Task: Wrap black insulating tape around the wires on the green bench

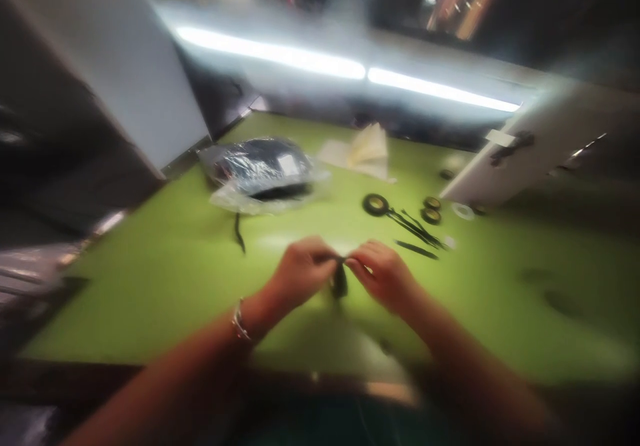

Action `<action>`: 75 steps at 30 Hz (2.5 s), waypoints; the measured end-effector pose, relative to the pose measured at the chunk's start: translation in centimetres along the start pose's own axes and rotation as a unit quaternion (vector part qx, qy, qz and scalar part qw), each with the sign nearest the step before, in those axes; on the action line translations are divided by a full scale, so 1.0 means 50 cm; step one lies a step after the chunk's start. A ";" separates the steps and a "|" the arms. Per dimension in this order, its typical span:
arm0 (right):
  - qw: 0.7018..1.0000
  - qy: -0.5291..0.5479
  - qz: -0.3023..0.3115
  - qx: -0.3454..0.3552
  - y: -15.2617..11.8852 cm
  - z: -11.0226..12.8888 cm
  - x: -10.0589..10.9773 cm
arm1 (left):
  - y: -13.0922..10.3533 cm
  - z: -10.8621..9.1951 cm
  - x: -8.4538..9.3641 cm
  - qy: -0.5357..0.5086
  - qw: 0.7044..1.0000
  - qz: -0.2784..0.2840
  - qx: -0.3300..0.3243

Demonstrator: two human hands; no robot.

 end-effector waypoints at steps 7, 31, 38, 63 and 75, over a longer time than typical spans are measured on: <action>0.999 -0.031 0.043 -0.009 -0.005 0.003 -0.002 | -0.010 -0.024 -0.001 0.104 0.992 -0.010 -0.072; 0.977 -0.198 -0.044 0.060 -0.017 0.029 0.006 | 0.001 0.013 -0.009 -0.124 0.982 0.071 0.124; 0.977 -0.203 -0.050 0.049 -0.018 0.019 0.012 | -0.003 -0.026 0.007 0.012 0.999 0.021 -0.033; 0.993 -0.118 0.012 0.028 -0.008 0.016 -0.016 | 0.003 0.003 -0.023 0.046 0.998 0.037 0.007; 0.997 -0.066 -0.019 0.029 -0.005 0.022 -0.008 | 0.001 -0.004 -0.010 0.081 0.995 0.047 0.026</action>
Point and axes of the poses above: each hand's wrist, its own y-axis towards the middle knuckle, its own x-axis out of the back of the hand, z = x × y, the point moved 6 cm from there along y, towards the middle knuckle, and after that the axes turned 10 degrees about z, right-handed, at the moved point
